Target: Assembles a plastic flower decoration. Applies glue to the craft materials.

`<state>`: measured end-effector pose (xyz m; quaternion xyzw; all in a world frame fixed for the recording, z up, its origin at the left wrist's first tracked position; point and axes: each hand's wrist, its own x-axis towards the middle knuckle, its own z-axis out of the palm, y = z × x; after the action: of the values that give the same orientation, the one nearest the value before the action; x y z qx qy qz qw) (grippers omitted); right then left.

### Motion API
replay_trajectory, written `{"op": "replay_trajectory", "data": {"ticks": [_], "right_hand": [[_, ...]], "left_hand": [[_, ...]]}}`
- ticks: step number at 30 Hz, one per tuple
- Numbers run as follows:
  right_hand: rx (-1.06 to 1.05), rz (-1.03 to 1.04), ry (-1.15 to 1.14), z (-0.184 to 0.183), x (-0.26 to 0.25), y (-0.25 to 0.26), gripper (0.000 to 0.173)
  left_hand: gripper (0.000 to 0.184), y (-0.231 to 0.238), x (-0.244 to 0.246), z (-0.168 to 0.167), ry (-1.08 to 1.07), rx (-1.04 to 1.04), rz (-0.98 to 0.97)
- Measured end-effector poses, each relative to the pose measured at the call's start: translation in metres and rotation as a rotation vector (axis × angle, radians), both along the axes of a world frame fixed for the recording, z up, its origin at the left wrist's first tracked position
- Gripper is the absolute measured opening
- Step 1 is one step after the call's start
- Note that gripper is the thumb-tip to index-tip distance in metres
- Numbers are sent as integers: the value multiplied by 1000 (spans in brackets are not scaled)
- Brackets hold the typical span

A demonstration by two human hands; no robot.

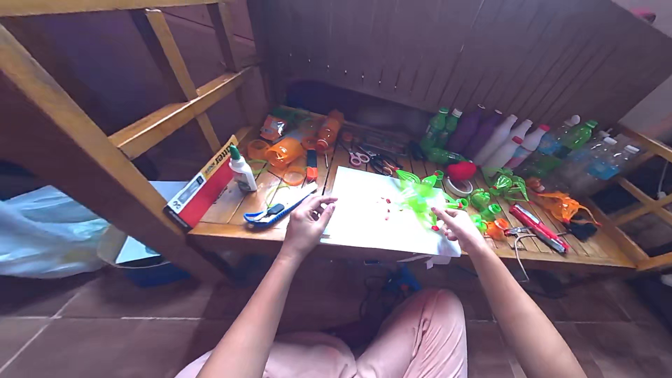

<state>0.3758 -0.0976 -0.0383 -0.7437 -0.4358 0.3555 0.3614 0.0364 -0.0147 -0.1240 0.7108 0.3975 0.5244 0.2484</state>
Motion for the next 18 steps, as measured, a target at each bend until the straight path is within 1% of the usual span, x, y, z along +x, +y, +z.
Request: {"op": "replay_trajectory", "data": {"ticks": [4, 8, 10, 13, 16, 18], "right_hand": [[39, 3, 214, -2, -4, 7, 23], [74, 15, 302, 8, -10, 8, 13], [115, 33, 285, 15, -13, 8, 12], [230, 45, 216, 23, -19, 7, 10], [381, 72, 69, 29, -25, 5, 10], [448, 112, -39, 25, -26, 6, 12]], "left_hand": [[26, -1, 0, 2, 6, -16, 9], [27, 0, 1, 2, 6, -24, 8], [27, 0, 0, 3, 19, -37, 3], [26, 0, 1, 4, 16, -56, -5], [25, 0, 1, 4, 6, -57, -1], [24, 0, 1, 3, -2, -58, 1]]}}
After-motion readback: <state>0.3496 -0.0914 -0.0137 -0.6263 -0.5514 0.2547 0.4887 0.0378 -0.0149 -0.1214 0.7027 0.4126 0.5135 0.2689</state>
